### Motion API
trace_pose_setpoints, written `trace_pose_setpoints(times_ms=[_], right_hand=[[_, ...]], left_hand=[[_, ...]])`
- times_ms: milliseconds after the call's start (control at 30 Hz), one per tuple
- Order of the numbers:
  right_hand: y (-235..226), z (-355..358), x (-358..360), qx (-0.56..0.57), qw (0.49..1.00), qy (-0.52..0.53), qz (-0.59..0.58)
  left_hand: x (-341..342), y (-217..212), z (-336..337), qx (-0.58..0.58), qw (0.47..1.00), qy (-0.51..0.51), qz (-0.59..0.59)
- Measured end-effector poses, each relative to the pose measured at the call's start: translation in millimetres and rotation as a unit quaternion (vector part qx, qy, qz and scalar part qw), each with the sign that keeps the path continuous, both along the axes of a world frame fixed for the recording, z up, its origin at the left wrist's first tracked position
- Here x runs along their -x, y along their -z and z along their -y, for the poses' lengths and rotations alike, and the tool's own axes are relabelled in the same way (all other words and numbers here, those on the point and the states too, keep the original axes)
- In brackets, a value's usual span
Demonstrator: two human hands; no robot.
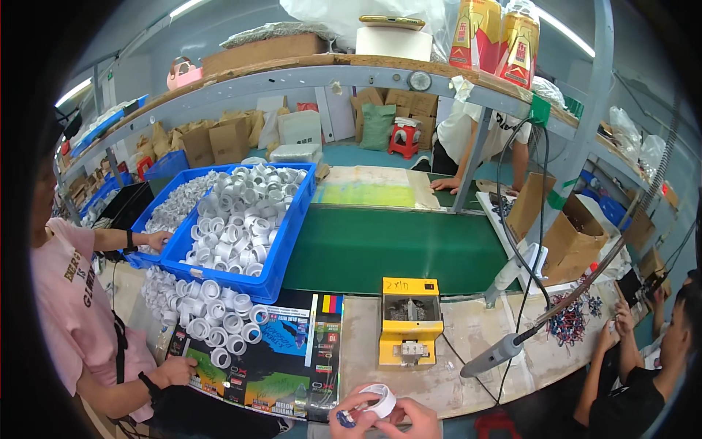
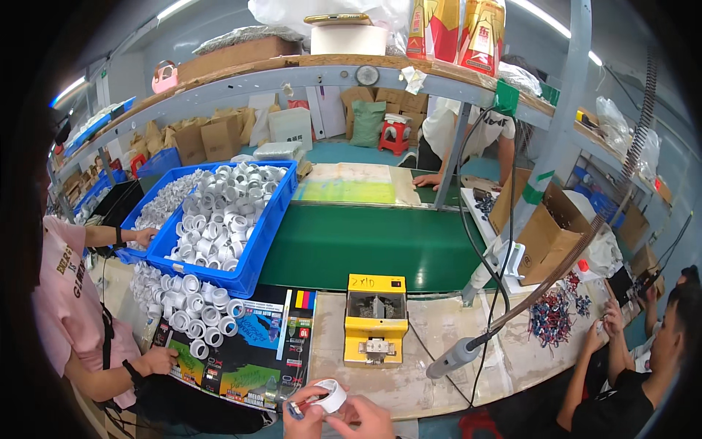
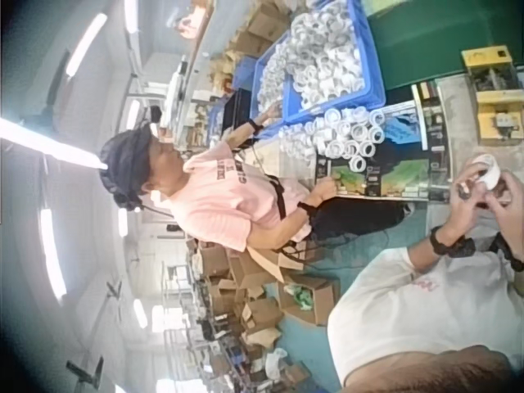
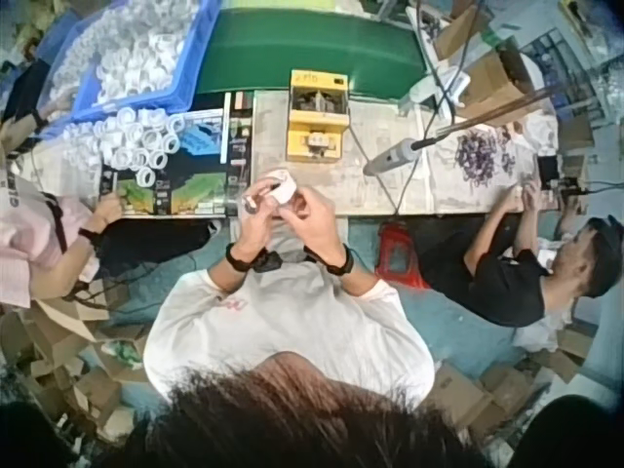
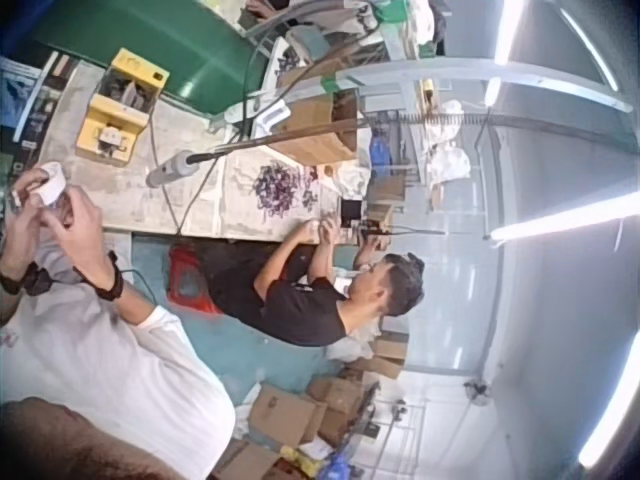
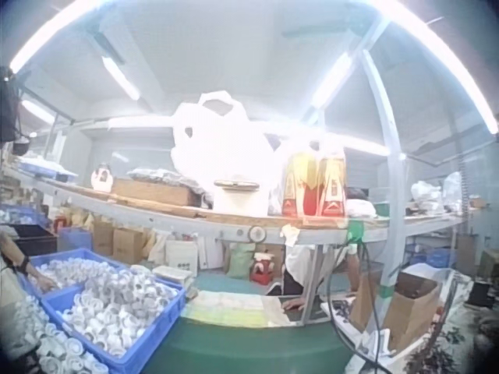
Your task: The person picks up a white plastic housing, inserts a circuit board with wires, and uses a handheld power tool to drive a screw into the assembly. They then place a white plastic cap onto the housing and set the completed unit down.
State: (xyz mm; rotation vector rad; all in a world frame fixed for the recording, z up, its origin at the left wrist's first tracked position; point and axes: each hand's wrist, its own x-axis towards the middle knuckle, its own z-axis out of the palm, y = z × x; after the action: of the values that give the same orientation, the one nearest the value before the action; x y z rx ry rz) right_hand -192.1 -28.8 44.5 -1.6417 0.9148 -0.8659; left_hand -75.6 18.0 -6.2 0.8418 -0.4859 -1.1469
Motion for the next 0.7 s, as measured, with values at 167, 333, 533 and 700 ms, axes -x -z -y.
trace_pose_setpoints(times_ms=[167, 333, 533, 700], right_hand=[[15.4, 3.1, -1.7, 0.205, 0.978, 0.021, -0.037], [16.0, -4.0, 3.6, 0.153, 0.988, -0.035, 0.002], [-3.1, 4.2, 20.5, 0.067, 0.984, -0.163, -0.037], [-46.8, 30.2, 18.7, 0.347, 0.933, -0.099, 0.023]], left_hand=[[-3.6, 5.8, -2.3, 0.034, 0.974, -0.046, 0.22], [-14.1, -13.0, 6.3, 0.081, 0.918, -0.213, 0.325], [-31.2, -27.7, 1.6, 0.17, 0.807, -0.187, 0.533], [-26.9, -37.7, -3.5, 0.173, 0.809, -0.153, 0.54]])
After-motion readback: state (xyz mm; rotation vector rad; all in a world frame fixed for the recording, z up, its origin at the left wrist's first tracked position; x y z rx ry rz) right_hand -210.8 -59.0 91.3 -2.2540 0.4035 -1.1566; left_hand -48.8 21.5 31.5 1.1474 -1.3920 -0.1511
